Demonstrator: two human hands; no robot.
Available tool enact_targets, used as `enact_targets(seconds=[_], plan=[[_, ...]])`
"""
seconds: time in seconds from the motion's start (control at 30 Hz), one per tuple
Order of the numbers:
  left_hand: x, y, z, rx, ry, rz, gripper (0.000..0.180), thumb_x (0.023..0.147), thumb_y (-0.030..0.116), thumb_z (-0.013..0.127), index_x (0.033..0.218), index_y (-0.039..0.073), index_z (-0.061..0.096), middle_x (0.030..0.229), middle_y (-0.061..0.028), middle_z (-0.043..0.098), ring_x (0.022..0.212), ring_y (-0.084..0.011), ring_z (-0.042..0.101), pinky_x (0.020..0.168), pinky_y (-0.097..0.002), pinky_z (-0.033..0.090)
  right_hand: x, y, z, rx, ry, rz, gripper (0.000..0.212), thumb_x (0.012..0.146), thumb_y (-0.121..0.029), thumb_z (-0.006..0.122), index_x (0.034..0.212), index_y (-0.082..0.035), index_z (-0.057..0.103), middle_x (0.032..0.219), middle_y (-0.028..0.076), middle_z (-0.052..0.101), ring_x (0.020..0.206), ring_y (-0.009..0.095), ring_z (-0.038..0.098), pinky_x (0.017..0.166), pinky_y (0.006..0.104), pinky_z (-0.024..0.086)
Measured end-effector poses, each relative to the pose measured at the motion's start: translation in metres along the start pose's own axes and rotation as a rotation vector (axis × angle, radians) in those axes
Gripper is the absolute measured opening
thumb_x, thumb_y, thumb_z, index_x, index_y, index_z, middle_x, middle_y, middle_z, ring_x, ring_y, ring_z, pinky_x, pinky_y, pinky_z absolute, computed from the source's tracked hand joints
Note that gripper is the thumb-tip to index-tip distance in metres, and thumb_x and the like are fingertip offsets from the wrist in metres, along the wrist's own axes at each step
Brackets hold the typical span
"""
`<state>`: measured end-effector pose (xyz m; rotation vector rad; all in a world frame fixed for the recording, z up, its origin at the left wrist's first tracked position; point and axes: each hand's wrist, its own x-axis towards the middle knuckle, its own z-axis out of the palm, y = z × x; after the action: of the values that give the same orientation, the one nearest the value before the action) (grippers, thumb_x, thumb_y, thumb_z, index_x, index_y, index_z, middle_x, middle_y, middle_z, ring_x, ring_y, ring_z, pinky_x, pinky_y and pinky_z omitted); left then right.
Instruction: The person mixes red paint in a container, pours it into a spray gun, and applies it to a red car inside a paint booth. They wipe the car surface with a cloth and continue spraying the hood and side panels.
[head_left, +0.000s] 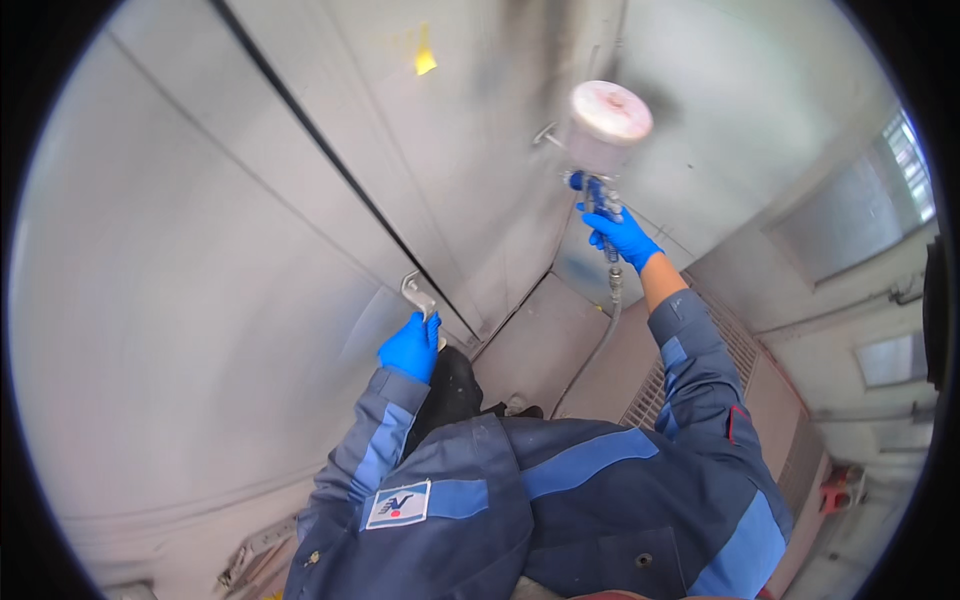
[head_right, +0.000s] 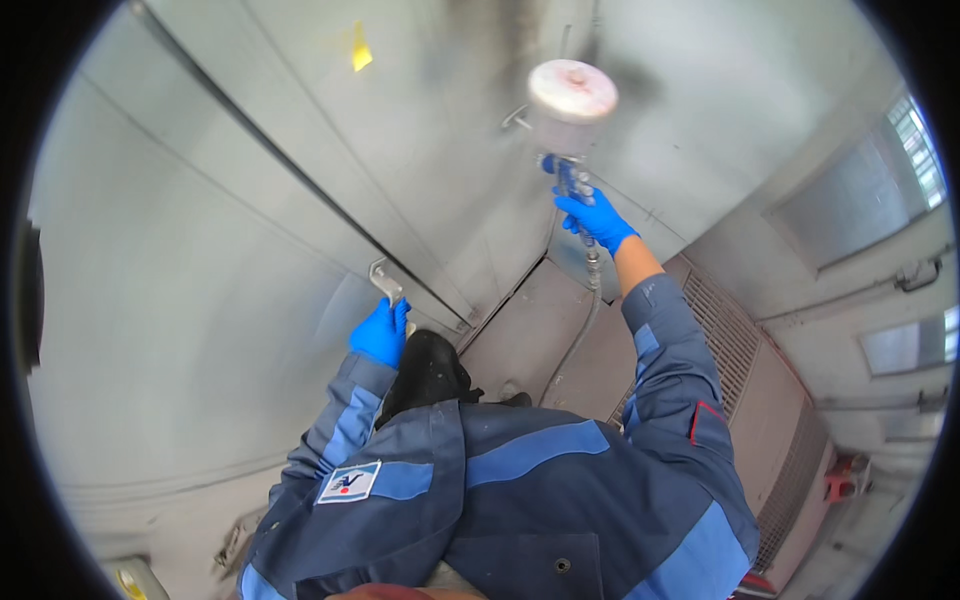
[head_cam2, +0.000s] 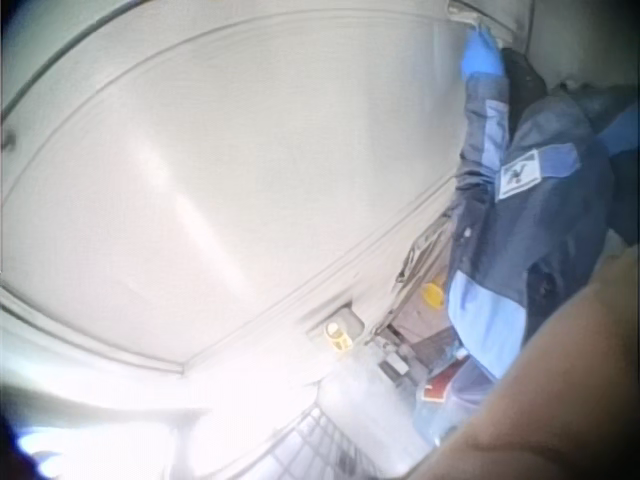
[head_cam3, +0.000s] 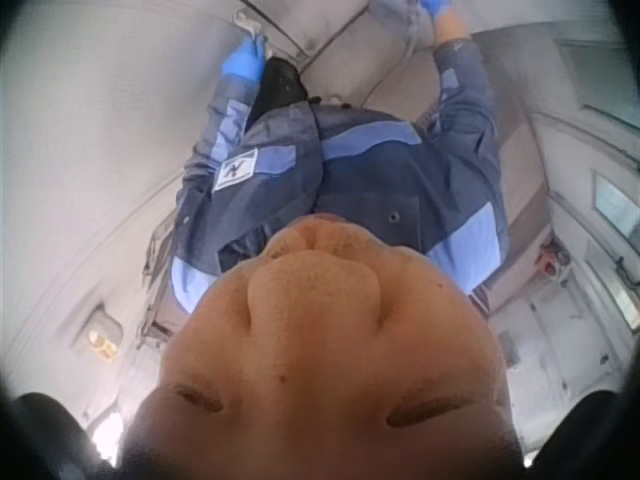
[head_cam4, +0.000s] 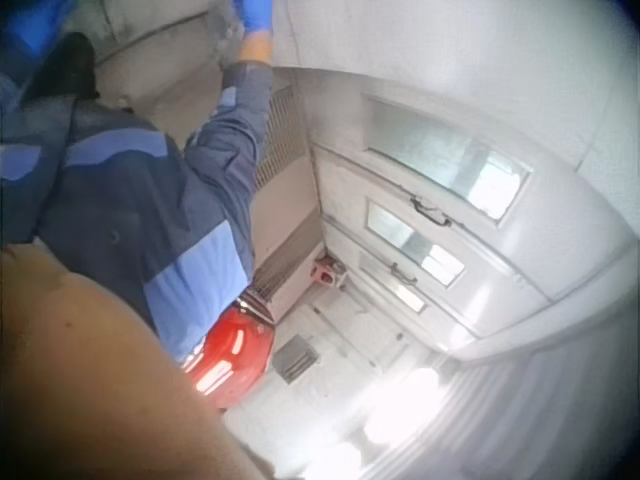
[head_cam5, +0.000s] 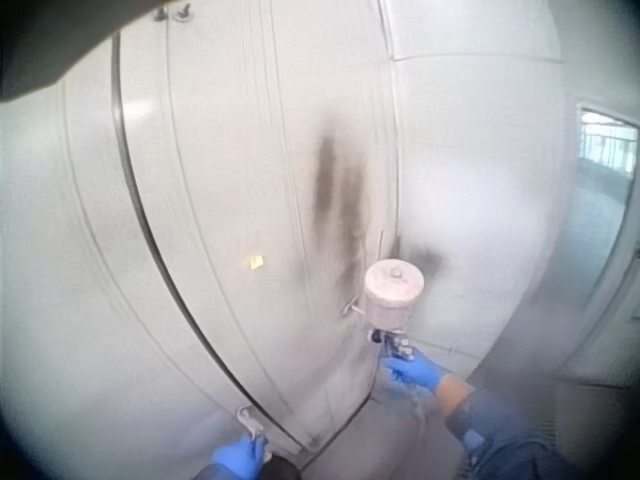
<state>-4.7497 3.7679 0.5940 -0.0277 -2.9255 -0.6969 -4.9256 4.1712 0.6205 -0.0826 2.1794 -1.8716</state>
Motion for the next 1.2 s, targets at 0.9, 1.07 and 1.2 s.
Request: enact_targets(seconds=[0.9,1.07,1.2], plan=[[0.25,-0.543,-0.141,-0.874,0.805,-0.649,0.065,0.095,0.053,0.048,0.135,0.003,0.048,0.124,-0.0115,0.055,0.089,-0.0203,0.06,0.077,-0.032,0.056,-0.126,0.05,0.214,-0.708,0.937,-0.597,0.062,0.091,-0.016,0.061,0.144,0.001,0.035,0.146,0.022,0.039,0.136,0.036,0.037,0.114,0.0459,0.026],[0.211,-0.665,-0.184,-0.041,0.824,-0.813,0.071,0.093,0.049,0.054,0.142,0.001,0.037,0.13,-0.0181,0.054,0.112,-0.0266,0.056,0.089,-0.0371,0.052,-0.05,0.158,0.359,-0.629,0.968,-0.618,0.053,0.087,-0.018,0.064,0.133,0.001,0.046,0.137,0.025,0.046,0.128,0.039,0.044,0.108,0.0461,0.032],[0.152,-0.67,-0.2,0.779,0.761,-0.911,0.075,0.089,0.043,0.063,0.145,0.001,0.034,0.132,-0.0215,0.054,0.116,-0.0308,0.058,0.093,-0.037,0.05,0.022,0.291,0.512,-0.538,0.829,-0.218,0.03,0.076,-0.007,0.072,0.105,-0.006,0.062,0.099,0.013,0.062,0.086,0.027,0.063,0.078,0.0374,0.05]])
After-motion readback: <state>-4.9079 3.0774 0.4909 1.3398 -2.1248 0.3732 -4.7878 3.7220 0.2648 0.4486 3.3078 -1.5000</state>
